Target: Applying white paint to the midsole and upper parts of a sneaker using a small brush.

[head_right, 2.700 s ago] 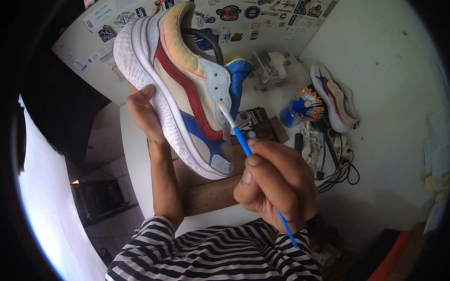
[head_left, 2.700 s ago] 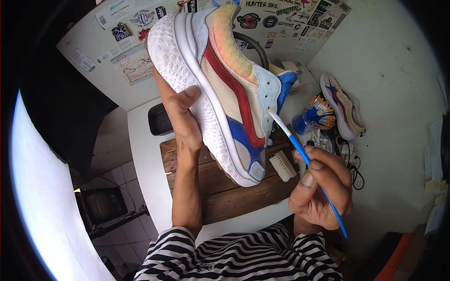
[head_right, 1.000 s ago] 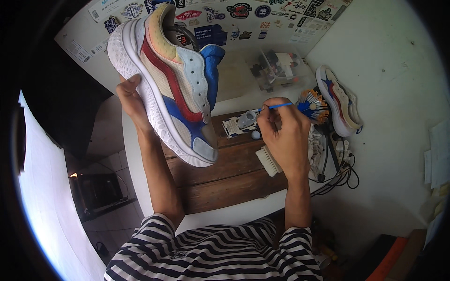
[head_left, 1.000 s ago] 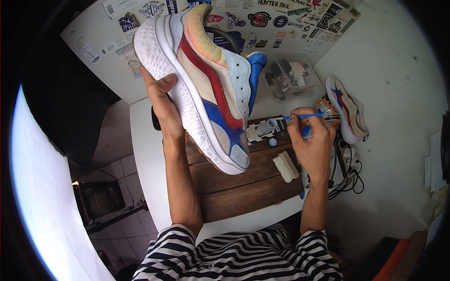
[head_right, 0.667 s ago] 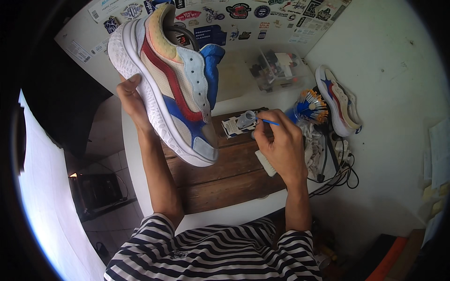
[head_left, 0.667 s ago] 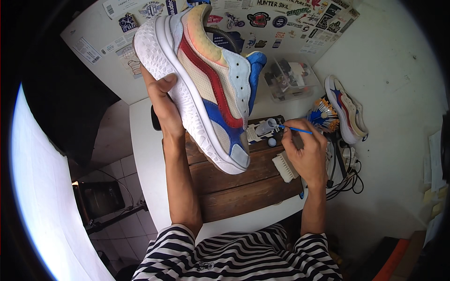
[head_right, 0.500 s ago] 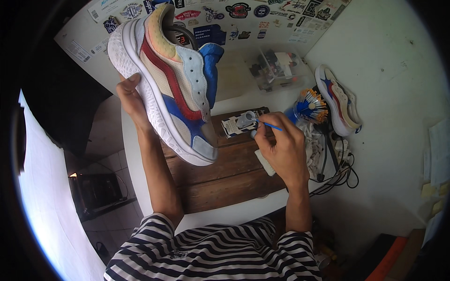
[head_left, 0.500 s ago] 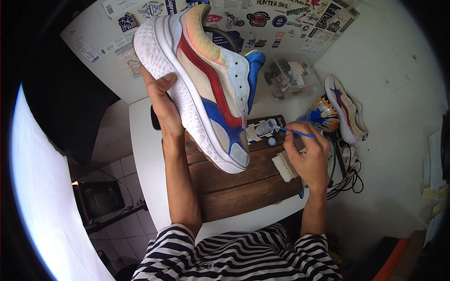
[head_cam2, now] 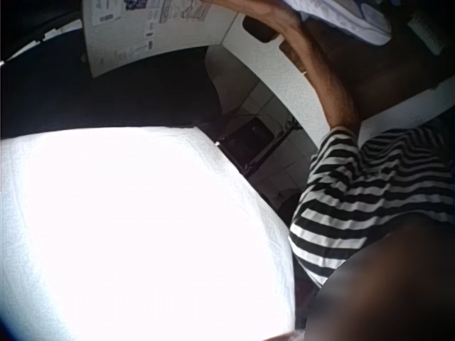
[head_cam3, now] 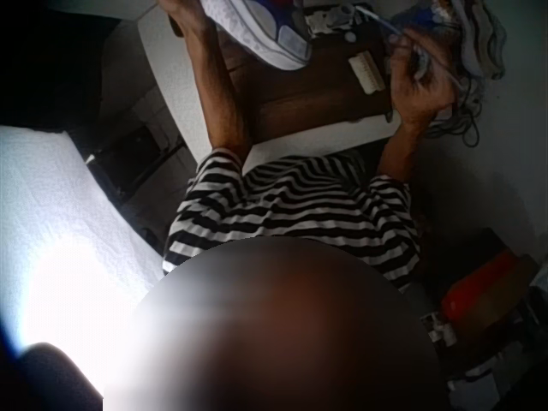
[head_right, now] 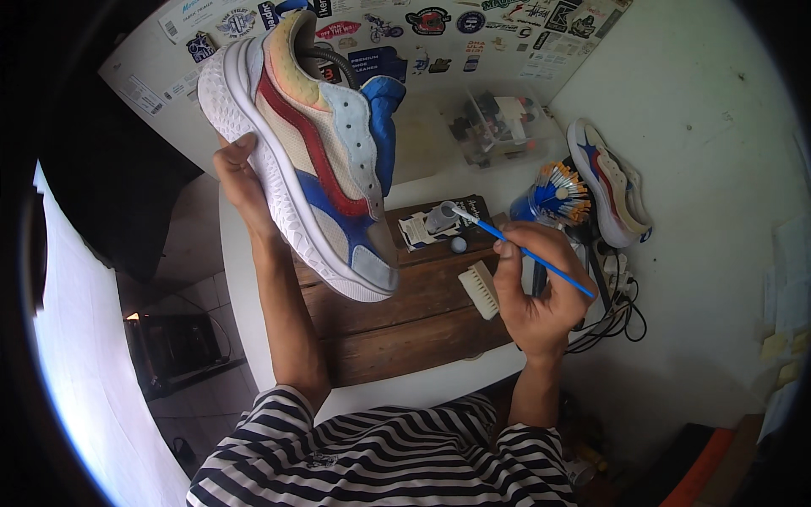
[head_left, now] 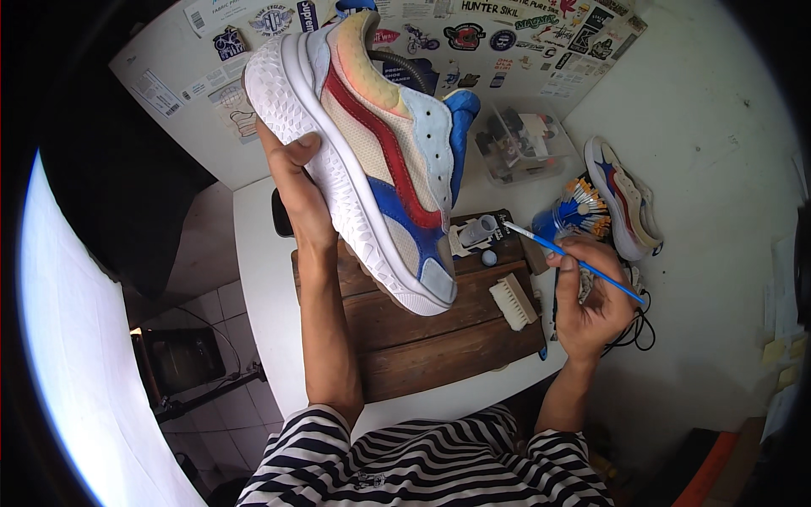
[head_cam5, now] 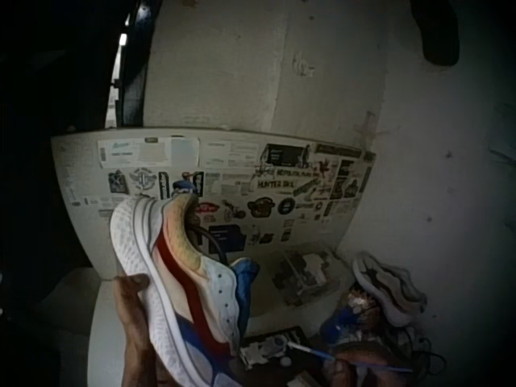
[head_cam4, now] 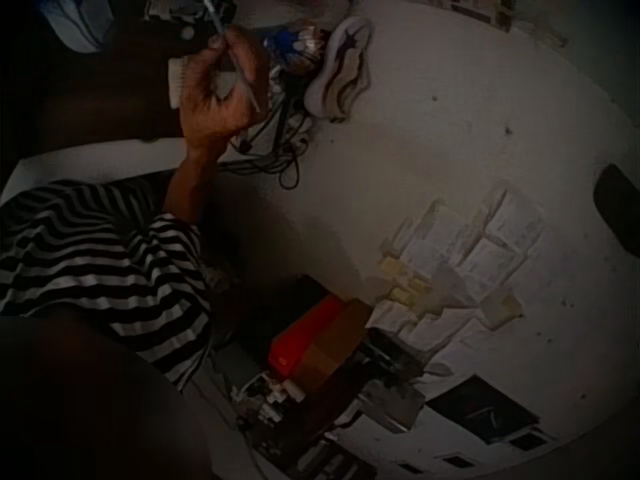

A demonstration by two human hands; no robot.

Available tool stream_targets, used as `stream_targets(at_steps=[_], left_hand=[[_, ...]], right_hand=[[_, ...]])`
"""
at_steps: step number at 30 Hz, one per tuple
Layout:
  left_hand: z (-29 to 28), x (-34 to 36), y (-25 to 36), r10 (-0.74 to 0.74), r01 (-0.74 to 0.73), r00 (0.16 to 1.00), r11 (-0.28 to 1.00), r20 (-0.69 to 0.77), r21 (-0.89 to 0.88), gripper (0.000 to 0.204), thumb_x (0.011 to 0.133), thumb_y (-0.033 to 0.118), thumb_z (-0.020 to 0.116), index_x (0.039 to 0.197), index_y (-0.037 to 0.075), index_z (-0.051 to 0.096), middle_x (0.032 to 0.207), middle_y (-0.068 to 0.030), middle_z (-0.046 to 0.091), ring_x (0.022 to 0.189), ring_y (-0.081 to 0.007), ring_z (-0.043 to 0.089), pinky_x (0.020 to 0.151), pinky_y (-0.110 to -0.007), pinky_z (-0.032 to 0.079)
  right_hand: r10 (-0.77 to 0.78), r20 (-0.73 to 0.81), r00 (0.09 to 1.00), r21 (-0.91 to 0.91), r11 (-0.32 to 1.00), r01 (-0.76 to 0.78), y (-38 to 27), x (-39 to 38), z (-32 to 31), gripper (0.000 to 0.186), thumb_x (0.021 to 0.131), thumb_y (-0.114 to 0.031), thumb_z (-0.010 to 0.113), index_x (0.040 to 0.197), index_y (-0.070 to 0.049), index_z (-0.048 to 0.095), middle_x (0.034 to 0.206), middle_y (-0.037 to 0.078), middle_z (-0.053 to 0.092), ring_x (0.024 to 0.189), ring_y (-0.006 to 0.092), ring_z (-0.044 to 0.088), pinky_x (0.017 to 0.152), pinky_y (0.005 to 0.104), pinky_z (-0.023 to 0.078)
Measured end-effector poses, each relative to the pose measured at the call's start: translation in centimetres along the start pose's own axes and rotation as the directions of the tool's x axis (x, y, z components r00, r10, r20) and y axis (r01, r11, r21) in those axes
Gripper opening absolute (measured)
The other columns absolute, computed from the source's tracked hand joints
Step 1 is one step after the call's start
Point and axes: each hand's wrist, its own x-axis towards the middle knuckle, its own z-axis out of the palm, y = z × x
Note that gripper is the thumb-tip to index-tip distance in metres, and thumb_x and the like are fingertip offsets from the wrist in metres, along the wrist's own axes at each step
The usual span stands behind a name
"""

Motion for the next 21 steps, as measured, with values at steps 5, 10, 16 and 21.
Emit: stream_targets(at_steps=[5,10,16,21], left_hand=[[-1.4,0.1,-0.1,-0.140,0.158,0.983,0.975,0.120,-0.158,0.050,0.097,0.023,0.039,0.135,-0.007,0.050,0.127,-0.0181,0.059,0.113,-0.0214,0.061,0.107,-0.035,0.046],[-1.3,-0.1,-0.6,-0.132,0.157,0.983,0.965,0.129,-0.210,0.042,0.098,0.021,0.040,0.129,-0.005,0.053,0.123,-0.0174,0.061,0.110,-0.0219,0.063,0.104,-0.035,0.049],[2.1,-2.5,0.4,-0.155,0.181,0.978,0.963,0.138,-0.200,0.044,0.097,0.021,0.041,0.133,-0.002,0.051,0.125,-0.0173,0.061,0.111,-0.0230,0.063,0.106,-0.037,0.049],[1.0,-2.0,-0.7,-0.114,0.144,0.977,0.976,0.179,-0.161,0.048,0.095,0.021,0.041,0.137,-0.001,0.048,0.127,-0.0173,0.060,0.112,-0.0232,0.062,0.107,-0.037,0.047]], right_hand=[[-0.113,-0.127,0.985,0.116,0.985,0.128,-3.9,0.3,0.1,0.014,0.090,0.006,0.063,0.104,0.009,0.062,0.092,0.023,0.070,0.077,0.0266,0.073,0.070,0.0355,0.063],[-0.258,-0.114,0.959,0.158,0.949,0.274,-5.2,1.4,0.7,0.017,0.092,0.002,0.064,0.106,0.010,0.059,0.093,0.027,0.068,0.073,0.0282,0.072,0.063,0.0334,0.065],[-0.327,-0.166,0.930,0.038,0.941,0.337,-5.6,1.7,1.7,0.018,0.088,0.005,0.066,0.104,0.009,0.059,0.089,0.024,0.069,0.072,0.0278,0.073,0.060,0.0324,0.064],[-0.327,-0.188,0.926,-0.022,0.944,0.329,-5.8,1.7,2.3,0.016,0.086,0.006,0.066,0.101,0.008,0.061,0.086,0.023,0.070,0.069,0.0282,0.073,0.056,0.0331,0.063]])
